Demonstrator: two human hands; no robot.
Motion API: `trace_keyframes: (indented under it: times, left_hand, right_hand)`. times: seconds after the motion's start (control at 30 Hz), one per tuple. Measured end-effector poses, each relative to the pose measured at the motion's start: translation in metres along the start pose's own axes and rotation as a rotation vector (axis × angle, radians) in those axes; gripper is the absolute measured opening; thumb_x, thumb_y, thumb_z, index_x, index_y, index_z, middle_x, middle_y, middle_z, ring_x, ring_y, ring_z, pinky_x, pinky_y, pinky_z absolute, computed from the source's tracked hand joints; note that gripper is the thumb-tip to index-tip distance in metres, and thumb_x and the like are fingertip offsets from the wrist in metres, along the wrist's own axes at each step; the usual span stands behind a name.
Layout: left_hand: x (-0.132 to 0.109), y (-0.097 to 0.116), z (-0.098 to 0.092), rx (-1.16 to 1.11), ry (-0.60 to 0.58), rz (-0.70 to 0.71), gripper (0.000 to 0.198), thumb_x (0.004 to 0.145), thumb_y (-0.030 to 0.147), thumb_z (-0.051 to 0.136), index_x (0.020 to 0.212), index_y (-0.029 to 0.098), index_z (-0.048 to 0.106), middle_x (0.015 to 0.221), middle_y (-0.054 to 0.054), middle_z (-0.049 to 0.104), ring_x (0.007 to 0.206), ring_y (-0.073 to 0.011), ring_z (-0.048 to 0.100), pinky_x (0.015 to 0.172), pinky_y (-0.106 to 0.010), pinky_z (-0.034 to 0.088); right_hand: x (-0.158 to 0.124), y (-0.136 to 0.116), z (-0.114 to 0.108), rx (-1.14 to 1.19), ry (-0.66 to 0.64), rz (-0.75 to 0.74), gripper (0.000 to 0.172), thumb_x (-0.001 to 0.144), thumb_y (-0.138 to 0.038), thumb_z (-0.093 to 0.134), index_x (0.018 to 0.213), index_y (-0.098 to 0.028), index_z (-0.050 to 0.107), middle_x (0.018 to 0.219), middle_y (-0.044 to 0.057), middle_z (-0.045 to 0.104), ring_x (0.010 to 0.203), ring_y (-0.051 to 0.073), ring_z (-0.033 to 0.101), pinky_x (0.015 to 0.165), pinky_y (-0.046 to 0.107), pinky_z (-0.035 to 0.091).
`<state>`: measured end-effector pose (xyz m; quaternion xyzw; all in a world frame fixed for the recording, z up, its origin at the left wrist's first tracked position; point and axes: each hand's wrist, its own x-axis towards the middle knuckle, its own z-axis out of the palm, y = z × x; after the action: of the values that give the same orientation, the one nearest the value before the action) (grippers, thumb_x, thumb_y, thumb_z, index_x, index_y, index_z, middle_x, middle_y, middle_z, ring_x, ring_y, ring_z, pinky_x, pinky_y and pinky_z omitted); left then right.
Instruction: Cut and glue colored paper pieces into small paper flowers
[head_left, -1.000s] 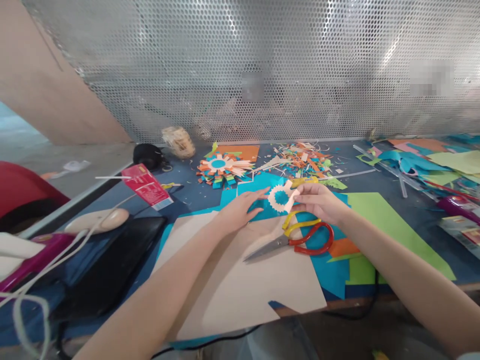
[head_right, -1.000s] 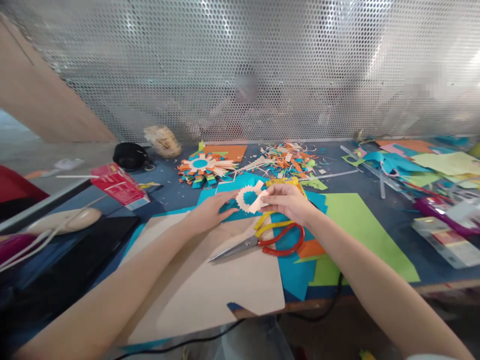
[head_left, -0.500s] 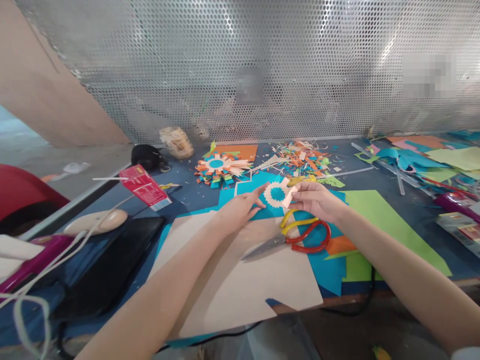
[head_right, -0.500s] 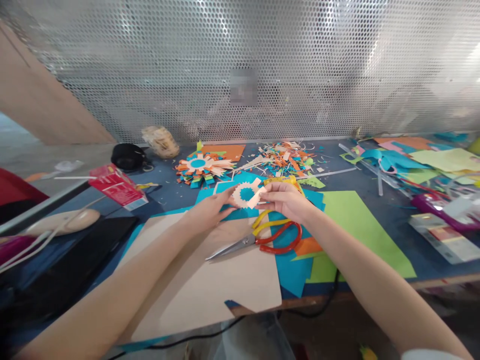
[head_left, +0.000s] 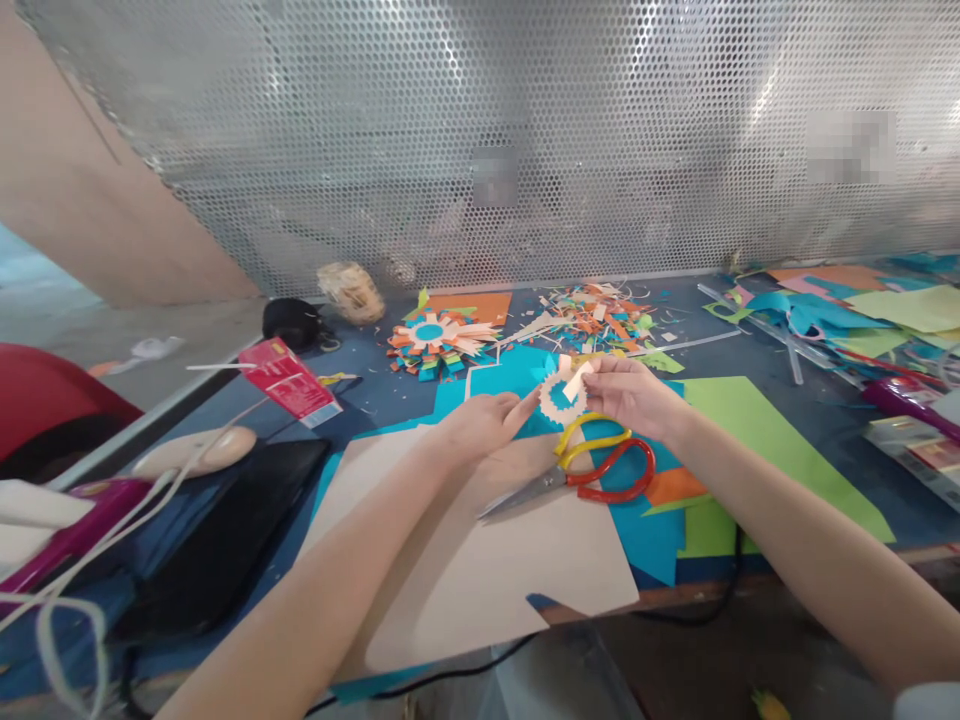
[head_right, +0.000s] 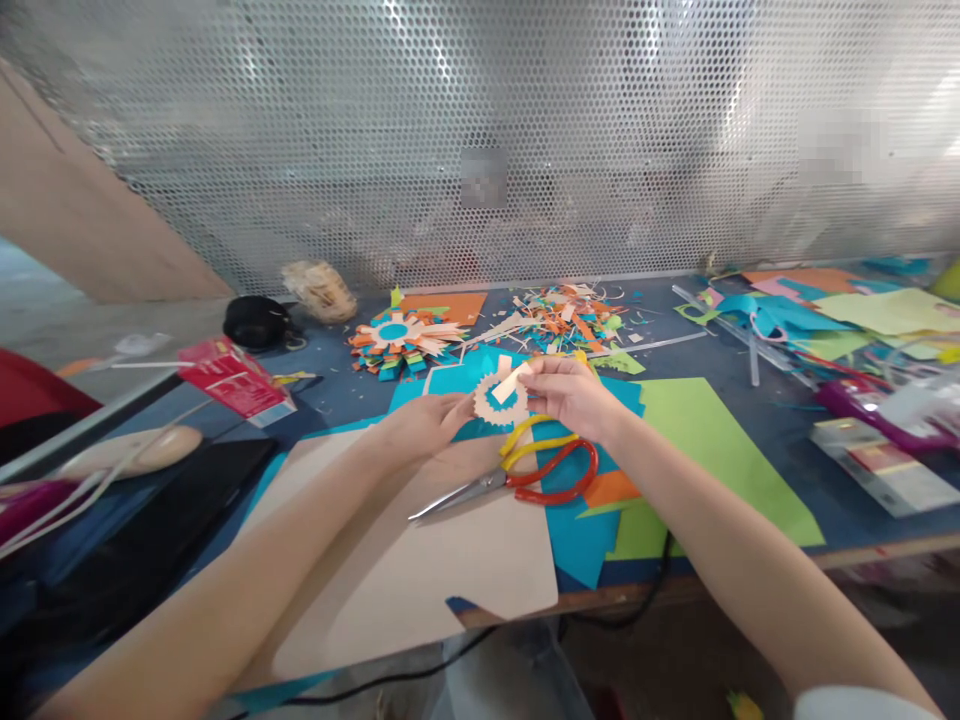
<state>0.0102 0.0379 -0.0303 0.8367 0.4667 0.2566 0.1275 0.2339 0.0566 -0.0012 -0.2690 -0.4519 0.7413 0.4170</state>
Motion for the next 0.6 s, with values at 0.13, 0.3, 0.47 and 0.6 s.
trace_keyframes:
  times: [0.13, 0.3, 0.47, 0.6]
  left_hand:
    - [0.0023, -0.0042, 0.0014, 0.164, -0.112, 0.14, 0.032, 0.084, 0.021, 0.041, 0.111, 0.017, 0.057, 0.079, -0.01, 0.065, 0.074, -0.0201, 0.06, 0.064, -0.027, 0.047]
    - [-0.0005, 0.0019, -0.0037, 0.31, -0.205, 0.245, 0.037, 0.078, 0.006, 0.037, 0.1, 0.02, 0.061, 0.078, -0.011, 0.063, 0.074, -0.0214, 0.059, 0.054, -0.025, 0.043]
    - [-0.0053, 0.0033, -0.0068, 0.355, -0.22, 0.25, 0.043, 0.073, 0.003, 0.035, 0.101, 0.022, 0.062, 0.083, -0.011, 0.064, 0.075, -0.0229, 0.058, 0.048, -0.023, 0.039]
    - [-0.0074, -0.0014, -0.0031, 0.309, -0.148, 0.186, 0.041, 0.077, 0.008, 0.037, 0.109, 0.024, 0.059, 0.082, -0.008, 0.063, 0.069, -0.0194, 0.058, 0.05, -0.023, 0.042]
  right_hand:
    - [0.0005, -0.0001, -0.0011, 0.01, 0.006, 0.018, 0.016, 0.058, -0.02, 0.078, 0.063, -0.015, 0.063, 0.062, -0.001, 0.064, 0.057, 0.009, 0.06, 0.059, 0.021, 0.049]
    - [-0.0013, -0.0016, -0.0013, 0.016, -0.004, 0.077, 0.011, 0.061, -0.017, 0.074, 0.065, -0.015, 0.064, 0.065, 0.0, 0.066, 0.059, 0.009, 0.061, 0.059, 0.019, 0.049]
    - [-0.0027, -0.0014, -0.0006, 0.034, -0.013, 0.14, 0.008, 0.061, -0.012, 0.072, 0.066, -0.013, 0.065, 0.063, 0.0, 0.066, 0.056, 0.008, 0.061, 0.057, 0.018, 0.05]
    - [-0.0033, -0.0011, 0.0, 0.056, -0.007, 0.175, 0.006, 0.064, -0.01, 0.07, 0.067, -0.014, 0.066, 0.063, 0.0, 0.067, 0.057, 0.009, 0.062, 0.058, 0.018, 0.051]
